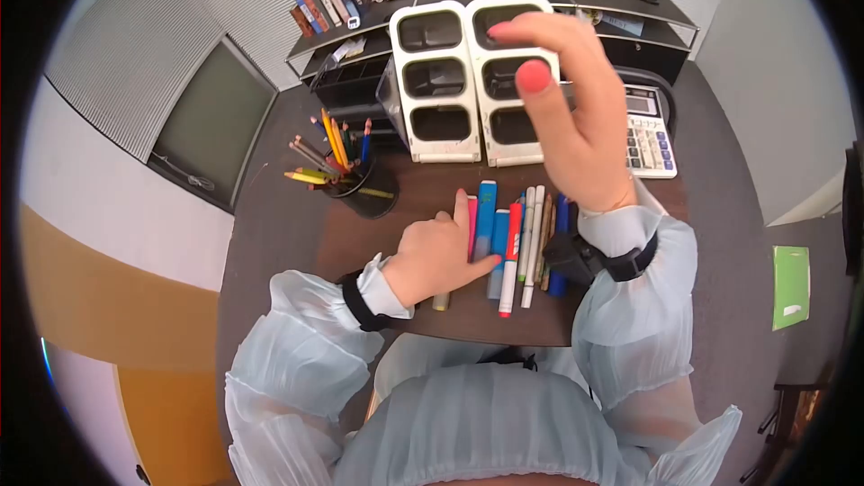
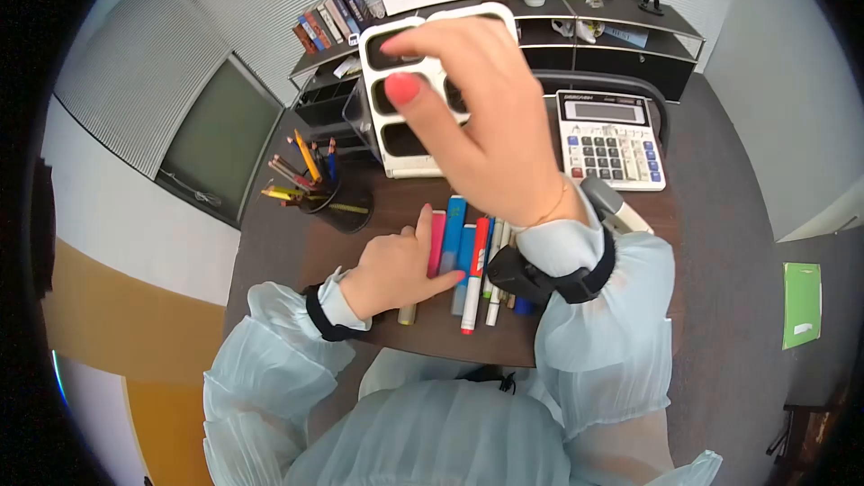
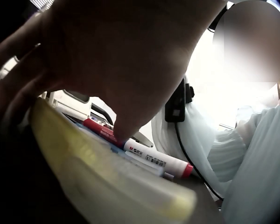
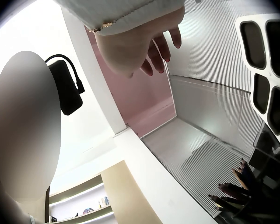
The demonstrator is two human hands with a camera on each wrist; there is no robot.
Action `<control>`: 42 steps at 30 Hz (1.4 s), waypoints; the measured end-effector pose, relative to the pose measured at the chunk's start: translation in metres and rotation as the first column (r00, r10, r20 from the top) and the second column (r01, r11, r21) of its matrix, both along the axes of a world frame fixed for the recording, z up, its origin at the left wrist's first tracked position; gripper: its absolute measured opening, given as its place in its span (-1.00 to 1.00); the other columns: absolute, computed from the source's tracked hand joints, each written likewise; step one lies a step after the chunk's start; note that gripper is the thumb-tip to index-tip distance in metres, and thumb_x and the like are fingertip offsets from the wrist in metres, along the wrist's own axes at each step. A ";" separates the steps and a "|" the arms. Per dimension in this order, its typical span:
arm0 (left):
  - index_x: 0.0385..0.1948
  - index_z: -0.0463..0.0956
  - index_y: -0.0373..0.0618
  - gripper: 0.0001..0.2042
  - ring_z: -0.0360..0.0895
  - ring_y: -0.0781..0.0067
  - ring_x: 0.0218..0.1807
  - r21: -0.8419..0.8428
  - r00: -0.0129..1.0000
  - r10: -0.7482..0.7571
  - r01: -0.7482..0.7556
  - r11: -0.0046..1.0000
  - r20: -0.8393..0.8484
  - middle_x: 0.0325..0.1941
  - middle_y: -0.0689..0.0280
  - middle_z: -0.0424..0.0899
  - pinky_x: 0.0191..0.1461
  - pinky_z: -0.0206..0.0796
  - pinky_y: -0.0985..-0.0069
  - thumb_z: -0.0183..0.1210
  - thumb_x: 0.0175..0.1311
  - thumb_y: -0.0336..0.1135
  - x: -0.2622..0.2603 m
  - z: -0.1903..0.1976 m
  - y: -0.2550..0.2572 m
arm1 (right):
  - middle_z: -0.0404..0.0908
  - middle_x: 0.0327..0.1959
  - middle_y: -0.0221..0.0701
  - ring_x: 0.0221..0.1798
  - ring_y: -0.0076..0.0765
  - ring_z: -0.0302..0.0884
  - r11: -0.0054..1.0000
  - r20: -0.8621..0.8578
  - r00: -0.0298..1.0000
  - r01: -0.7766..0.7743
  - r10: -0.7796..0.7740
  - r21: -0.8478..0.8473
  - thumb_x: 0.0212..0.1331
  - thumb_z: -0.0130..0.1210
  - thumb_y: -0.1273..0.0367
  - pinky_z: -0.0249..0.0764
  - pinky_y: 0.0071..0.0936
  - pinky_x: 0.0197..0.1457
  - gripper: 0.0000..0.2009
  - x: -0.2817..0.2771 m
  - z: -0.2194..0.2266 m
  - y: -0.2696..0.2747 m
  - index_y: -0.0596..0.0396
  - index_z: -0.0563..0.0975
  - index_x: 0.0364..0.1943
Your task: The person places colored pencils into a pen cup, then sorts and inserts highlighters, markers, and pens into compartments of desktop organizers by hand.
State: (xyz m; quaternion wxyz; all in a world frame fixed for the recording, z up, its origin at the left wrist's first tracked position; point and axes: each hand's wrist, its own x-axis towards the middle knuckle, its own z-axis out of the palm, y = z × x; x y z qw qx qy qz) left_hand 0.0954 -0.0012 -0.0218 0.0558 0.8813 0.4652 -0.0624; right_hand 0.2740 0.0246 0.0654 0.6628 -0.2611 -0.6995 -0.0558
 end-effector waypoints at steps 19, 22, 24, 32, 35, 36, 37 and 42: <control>0.26 -0.22 -0.46 0.11 0.43 -0.09 -0.07 -0.114 0.966 0.035 -0.066 0.991 -0.258 -0.04 -0.16 0.33 -0.04 0.38 0.33 0.29 -0.32 -0.01 -0.019 0.003 0.020 | 0.53 -0.25 -0.31 -0.16 -0.18 0.40 0.997 -0.002 1.000 -0.020 0.020 0.073 0.10 0.08 0.30 0.29 -0.37 -0.06 -0.79 0.002 0.002 0.001 0.13 0.51 -0.26; 0.27 -0.20 -0.42 0.11 0.44 -0.09 -0.08 -0.138 0.956 -0.050 0.010 0.990 -0.289 -0.04 -0.14 0.33 -0.02 0.37 0.35 0.29 -0.34 -0.01 -0.023 0.004 0.023 | 0.53 -0.27 -0.32 -0.18 -0.18 0.40 0.997 0.005 1.000 -0.020 0.020 0.072 0.09 0.09 0.31 0.29 -0.37 -0.08 -0.80 0.003 0.002 0.001 0.13 0.51 -0.28; 0.24 -0.11 -0.41 0.04 0.43 -0.07 -0.08 -0.109 0.962 -0.100 0.074 0.991 -0.253 -0.07 -0.11 0.36 -0.03 0.36 0.35 0.29 -0.34 -0.07 -0.024 0.004 0.025 | 0.53 -0.24 -0.30 -0.16 -0.21 0.41 0.998 0.027 1.000 -0.011 0.009 0.063 0.13 0.04 0.32 0.27 -0.40 -0.05 -0.80 0.003 0.001 0.001 0.16 0.51 -0.26; -0.15 0.25 -0.34 -0.40 0.42 -0.04 -0.11 -0.079 0.980 -0.181 0.188 0.979 0.084 -0.20 -0.02 0.40 -0.12 0.34 0.25 0.28 -0.31 -0.27 -0.035 -0.016 0.029 | 0.53 -0.25 -0.30 -0.15 -0.18 0.41 1.000 0.046 0.999 -0.005 0.004 0.017 0.11 0.06 0.32 0.28 -0.37 -0.05 -0.81 -0.001 -0.002 0.003 0.13 0.51 -0.27; -0.30 0.27 -0.30 -0.51 0.45 -0.03 -0.17 0.002 0.966 -0.240 0.241 0.971 0.098 -0.24 -0.01 0.40 -0.16 0.34 0.24 0.28 -0.32 -0.30 -0.036 -0.022 0.031 | 0.53 -0.25 -0.31 -0.15 -0.18 0.41 1.000 0.057 0.998 -0.004 0.004 0.005 0.11 0.06 0.33 0.29 -0.36 -0.05 -0.82 -0.003 -0.003 0.003 0.12 0.51 -0.28; -0.34 0.26 -0.28 -0.54 0.46 -0.02 -0.20 0.033 0.961 -0.251 0.249 0.968 0.117 -0.26 -0.02 0.41 -0.17 0.33 0.23 0.27 -0.33 -0.31 -0.035 -0.022 0.031 | 0.53 -0.25 -0.31 -0.15 -0.18 0.41 1.000 0.060 0.998 -0.001 0.000 0.006 0.11 0.06 0.33 0.29 -0.36 -0.05 -0.82 -0.002 -0.003 0.003 0.12 0.51 -0.28; -0.34 0.26 -0.28 -0.54 0.46 -0.02 -0.20 0.035 0.960 -0.254 0.252 0.967 0.120 -0.26 -0.02 0.41 -0.17 0.33 0.23 0.27 -0.33 -0.31 -0.034 -0.022 0.032 | 0.53 -0.26 -0.31 -0.15 -0.17 0.41 1.000 0.069 0.998 0.003 -0.002 -0.011 0.10 0.06 0.34 0.29 -0.36 -0.05 -0.83 -0.002 -0.004 0.003 0.11 0.51 -0.28; -0.24 0.29 -0.29 -0.52 0.44 -0.07 -0.20 -0.106 0.939 -0.069 0.111 0.988 0.337 -0.28 -0.01 0.45 -0.13 0.33 0.23 0.24 -0.29 -0.36 -0.033 -0.021 0.032 | 0.52 -0.27 -0.31 -0.16 -0.16 0.41 1.000 0.100 0.995 -0.005 0.008 -0.029 0.09 0.07 0.36 0.30 -0.35 -0.05 -0.85 -0.003 -0.006 0.007 0.11 0.51 -0.29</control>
